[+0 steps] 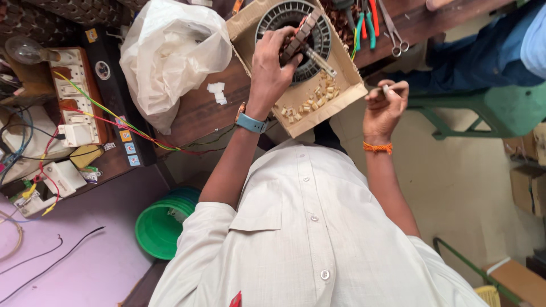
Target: The person sits at a workbench assembling an electric motor armature, pressing small wooden wedge pieces into slots around the armature one at a time. They use a screwdriver to work on the armature, pick up wedges from a cardboard tray, and use pliers at one point while fitting components into the armature slots.
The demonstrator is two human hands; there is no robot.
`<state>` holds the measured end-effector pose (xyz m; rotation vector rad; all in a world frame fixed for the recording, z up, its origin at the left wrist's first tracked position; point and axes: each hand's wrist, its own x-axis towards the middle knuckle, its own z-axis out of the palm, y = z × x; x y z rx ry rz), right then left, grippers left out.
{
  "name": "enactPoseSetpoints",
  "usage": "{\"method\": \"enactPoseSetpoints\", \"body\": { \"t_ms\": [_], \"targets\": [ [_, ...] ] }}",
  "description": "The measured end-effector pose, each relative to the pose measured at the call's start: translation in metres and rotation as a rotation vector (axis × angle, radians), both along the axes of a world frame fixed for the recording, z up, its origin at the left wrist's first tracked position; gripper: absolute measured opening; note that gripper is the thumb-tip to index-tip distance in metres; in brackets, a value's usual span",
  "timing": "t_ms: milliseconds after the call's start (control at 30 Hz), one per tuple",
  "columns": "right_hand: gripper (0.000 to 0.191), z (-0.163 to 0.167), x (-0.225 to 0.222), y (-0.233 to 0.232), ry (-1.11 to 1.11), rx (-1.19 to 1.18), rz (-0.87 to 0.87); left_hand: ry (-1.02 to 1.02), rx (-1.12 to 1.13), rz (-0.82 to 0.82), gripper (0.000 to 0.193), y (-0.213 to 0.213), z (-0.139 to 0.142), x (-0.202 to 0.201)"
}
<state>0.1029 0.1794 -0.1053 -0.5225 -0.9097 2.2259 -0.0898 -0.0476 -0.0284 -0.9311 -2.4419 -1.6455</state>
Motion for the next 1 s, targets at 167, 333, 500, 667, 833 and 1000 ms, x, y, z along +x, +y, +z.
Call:
{"method": "enactPoseSetpoints", "body": {
  "t_ms": [167, 333, 500, 667, 833, 1000],
  "targets": [
    [0.016, -0.053, -0.006, 0.066, -0.13, -0.239, 0.134, -0.142, -0.082, -0.062, 0.053, 0.013, 0.018, -0.009],
    [0.01, -0.079, -0.022, 0.115, -0.231, -0.322, 0.206, -0.053, -0.227, -0.116, 0.049, 0.02, 0.041, -0.018],
    [0.017, -0.076, -0.045, 0.167, -0.309, -0.171, 0.321, 0.426, -0.442, -0.227, 0.041, 0.037, 0.083, -0.047],
    [0.023, -0.08, -0.059, 0.208, -0.401, -0.132, 0.505, 0.167, -0.816, -0.354, 0.043, 0.065, 0.094, -0.07],
    [0.018, -0.097, -0.061, 0.229, -0.408, -0.102, 0.557, 0.058, -0.39, 0.122, 0.037, 0.065, 0.082, -0.042],
    [0.013, -0.1, -0.075, 0.23, -0.502, 0.127, 0.377, -0.283, 0.11, 0.621, 0.049, 0.098, 0.048, 0.021]
  ]
}}
